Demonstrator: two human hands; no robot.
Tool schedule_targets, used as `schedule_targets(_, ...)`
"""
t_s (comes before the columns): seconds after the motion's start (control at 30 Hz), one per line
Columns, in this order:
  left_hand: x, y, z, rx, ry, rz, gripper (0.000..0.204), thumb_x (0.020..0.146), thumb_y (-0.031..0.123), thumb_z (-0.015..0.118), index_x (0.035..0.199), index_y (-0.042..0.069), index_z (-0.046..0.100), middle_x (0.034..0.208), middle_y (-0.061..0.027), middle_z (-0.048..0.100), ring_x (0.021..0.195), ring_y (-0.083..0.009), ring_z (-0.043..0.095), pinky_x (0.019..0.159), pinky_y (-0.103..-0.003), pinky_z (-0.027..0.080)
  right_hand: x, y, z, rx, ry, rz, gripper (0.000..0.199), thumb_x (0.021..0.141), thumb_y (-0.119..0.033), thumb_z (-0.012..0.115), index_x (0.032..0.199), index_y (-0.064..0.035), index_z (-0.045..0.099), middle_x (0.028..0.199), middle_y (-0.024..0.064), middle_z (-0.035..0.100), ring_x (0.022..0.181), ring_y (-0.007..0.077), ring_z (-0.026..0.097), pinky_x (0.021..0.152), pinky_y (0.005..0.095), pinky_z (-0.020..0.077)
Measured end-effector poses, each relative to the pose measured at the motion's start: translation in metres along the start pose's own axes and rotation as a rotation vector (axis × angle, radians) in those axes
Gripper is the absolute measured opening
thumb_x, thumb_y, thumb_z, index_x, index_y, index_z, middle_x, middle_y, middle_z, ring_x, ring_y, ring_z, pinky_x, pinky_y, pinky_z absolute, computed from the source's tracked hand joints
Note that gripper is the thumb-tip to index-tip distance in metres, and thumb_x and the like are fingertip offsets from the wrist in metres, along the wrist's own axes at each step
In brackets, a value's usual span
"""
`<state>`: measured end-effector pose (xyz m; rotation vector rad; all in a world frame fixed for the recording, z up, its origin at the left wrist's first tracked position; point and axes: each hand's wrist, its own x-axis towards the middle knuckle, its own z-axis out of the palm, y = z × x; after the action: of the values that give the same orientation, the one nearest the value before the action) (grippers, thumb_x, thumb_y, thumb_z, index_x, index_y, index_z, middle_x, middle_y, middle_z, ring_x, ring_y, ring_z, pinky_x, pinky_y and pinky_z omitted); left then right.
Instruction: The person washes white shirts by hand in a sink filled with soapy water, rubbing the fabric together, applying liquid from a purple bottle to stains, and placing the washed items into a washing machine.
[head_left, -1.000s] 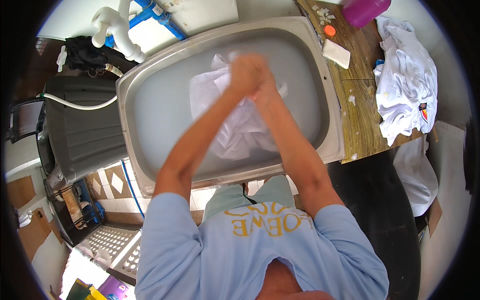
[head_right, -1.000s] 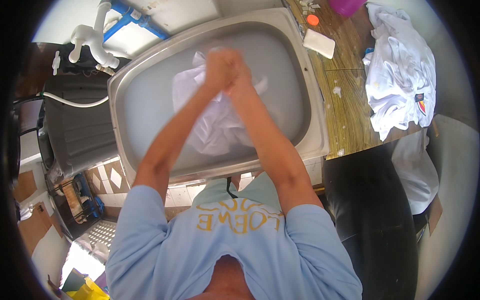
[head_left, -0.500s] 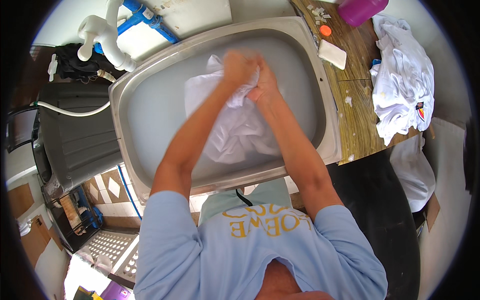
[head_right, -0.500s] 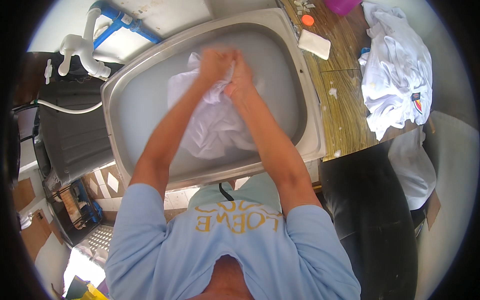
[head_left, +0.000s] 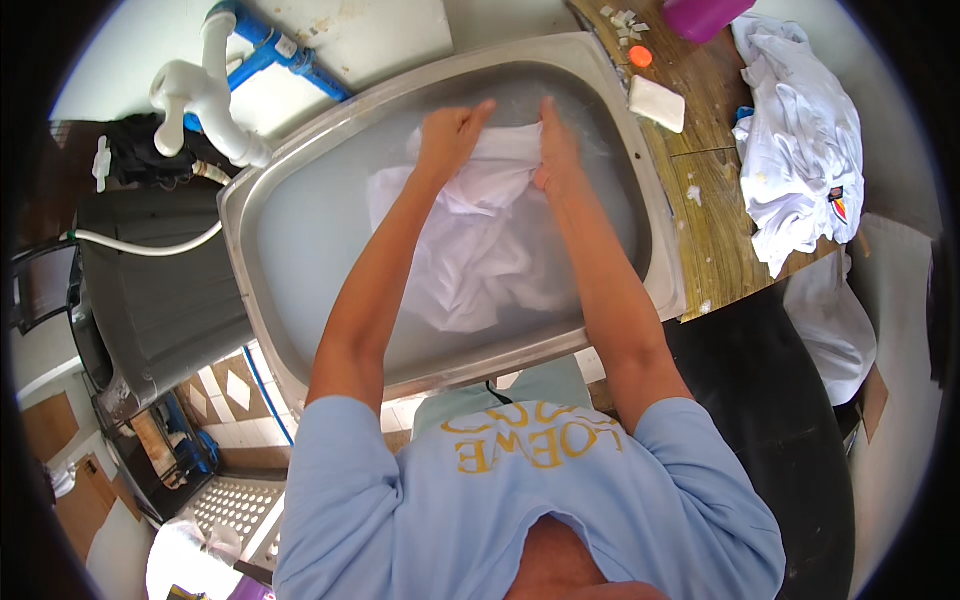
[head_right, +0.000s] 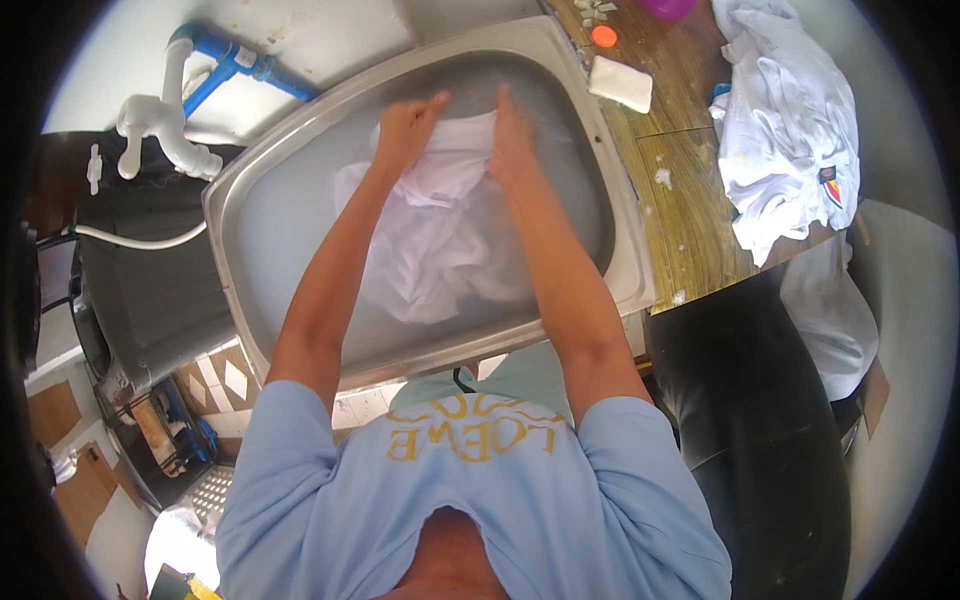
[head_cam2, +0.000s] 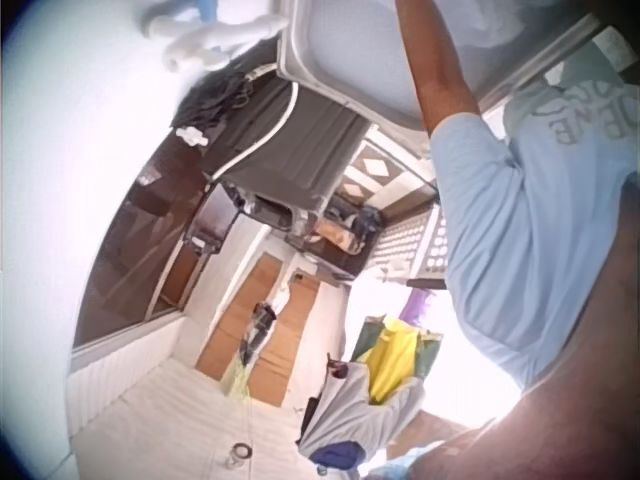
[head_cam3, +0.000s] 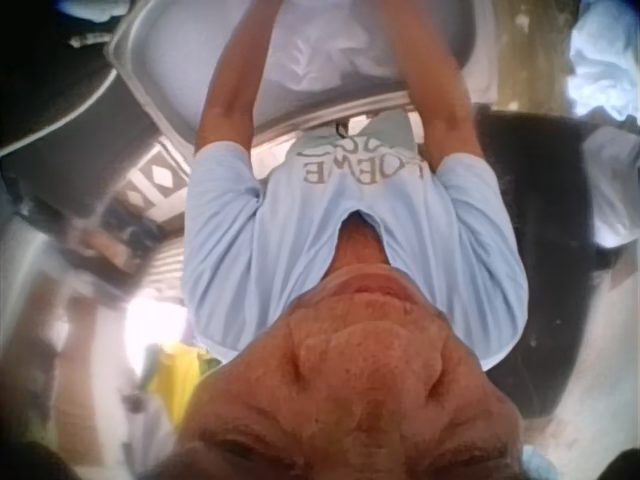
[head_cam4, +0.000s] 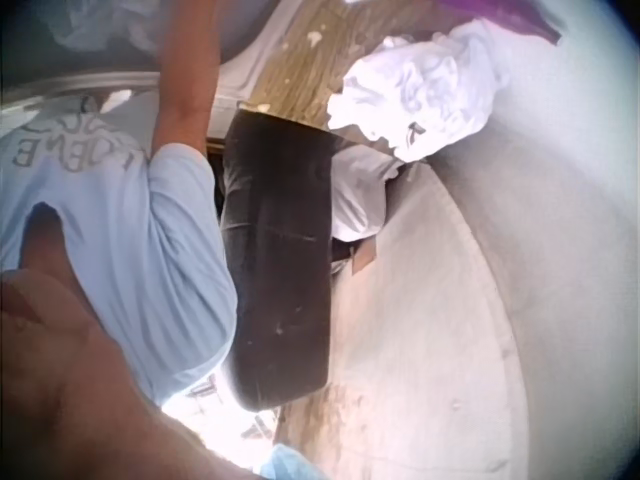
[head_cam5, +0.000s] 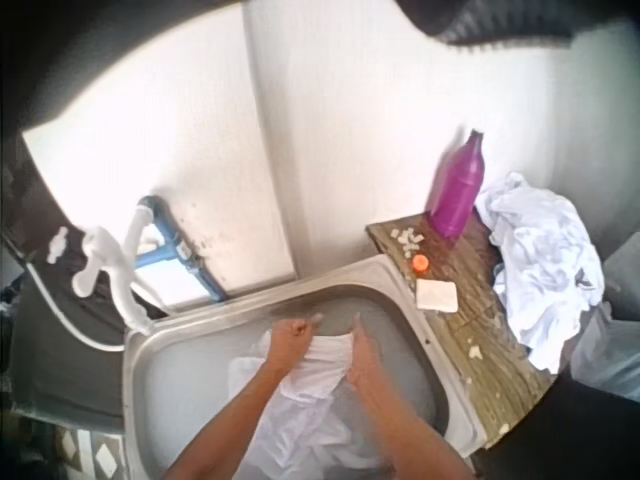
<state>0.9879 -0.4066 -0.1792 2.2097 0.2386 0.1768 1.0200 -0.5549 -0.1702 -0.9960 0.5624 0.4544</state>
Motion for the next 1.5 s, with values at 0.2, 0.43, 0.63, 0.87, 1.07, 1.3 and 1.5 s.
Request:
schedule_targets(0.2, -0.027, -0.022, 0.02, 0.048, 0.017, 0.145, 0.045, 0.086, 0.036, 0.063, 0.064, -0.001, 0.051, 0.057, -0.0132, 0.049, 0.053, -0.0252, 0.038, 0.053, -0.035, 0.038, 0.068, 0.027, -0.04, -0.632, 0.038, -0.165, 0.056, 0.092, -0.043, 0.052, 0.12, 0.0054, 0.048, 0.114, 0.0203, 0.055, 0.097, 0.032, 0.059, 0.082, 0.0475, 0.0507)
schedule_targets(0.43, -0.019, 0.017, 0.017, -0.577, 0.214, -0.044, 0.032, 0.084, 0.031, 0.065, 0.073, 0.001, 0.062, 0.066, -0.0072, 0.057, 0.059, -0.0185, 0.049, 0.058, -0.029, 0.04, 0.031, 0.018, -0.014, 0.175, -0.175, 0.211, 0.044, 0.094, -0.04, 0.051, 0.114, -0.0011, 0.053, 0.096, 0.0125, 0.06, 0.084, 0.0269, 0.061, 0.083, 0.0398, 0.052)
schedule_targets(0.63, -0.061, 0.098, 0.079, 0.061, 0.107, 0.373, 0.018, 0.073, 0.017, 0.072, 0.063, 0.005, 0.063, 0.076, -0.0107, 0.063, 0.07, -0.0254, 0.062, 0.062, -0.032, 0.047, 0.033, 0.038, -0.046, 0.542, -1.015, 0.173, 0.042, 0.098, -0.045, 0.04, 0.115, -0.0086, 0.05, 0.094, 0.0042, 0.056, 0.086, 0.0181, 0.056, 0.08, 0.0334, 0.0483)
schedule_targets(0.87, -0.002, 0.031, 0.028, 0.009, 0.382, 0.235, 0.01, 0.075, 0.008, 0.059, 0.066, 0.004, 0.064, 0.069, -0.0127, 0.065, 0.067, -0.0269, 0.065, 0.061, -0.035, 0.051, -0.038, 0.021, 0.017, 0.292, -0.407, 0.33, 0.033, 0.099, -0.04, 0.039, 0.101, -0.0118, 0.055, 0.092, 0.0038, 0.058, 0.084, 0.0169, 0.058, 0.073, 0.0342, 0.0505)
schedule_targets(1.07, -0.049, 0.082, 0.065, 0.316, 0.325, 0.356, 0.007, 0.072, 0.012, 0.06, 0.068, 0.006, 0.06, 0.063, -0.0166, 0.055, 0.062, -0.0337, 0.057, 0.056, -0.041, 0.044, 0.047, 0.072, -0.037, 0.649, -1.083, 0.182, 0.031, 0.1, -0.036, 0.039, 0.08, -0.0127, 0.048, 0.082, 0.0006, 0.053, 0.078, 0.0141, 0.055, 0.067, 0.0315, 0.0481)
schedule_targets(1.3, -0.019, 0.047, 0.048, 0.234, 0.489, 0.558, 0.012, 0.076, 0.011, 0.064, 0.067, 0.004, 0.061, 0.063, -0.012, 0.06, 0.056, -0.0262, 0.057, 0.06, -0.034, 0.045, 0.008, 0.032, -0.032, 0.388, -0.962, 0.188, 0.037, 0.098, -0.044, 0.039, 0.074, -0.0159, 0.046, 0.073, -0.0017, 0.052, 0.071, 0.0133, 0.055, 0.062, 0.0315, 0.0477)
schedule_targets(1.5, -0.03, 0.007, 0.013, -0.041, 0.471, 0.166, 0.037, 0.084, 0.021, 0.065, 0.056, 0.004, 0.047, 0.051, -0.0076, 0.045, 0.046, -0.0168, 0.042, 0.048, -0.031, 0.032, -0.04, 0.027, 0.001, 0.319, -0.468, 0.299, 0.039, 0.094, -0.048, 0.047, 0.076, -0.0127, 0.047, 0.072, 0.0025, 0.047, 0.064, 0.017, 0.048, 0.063, 0.0343, 0.0458)
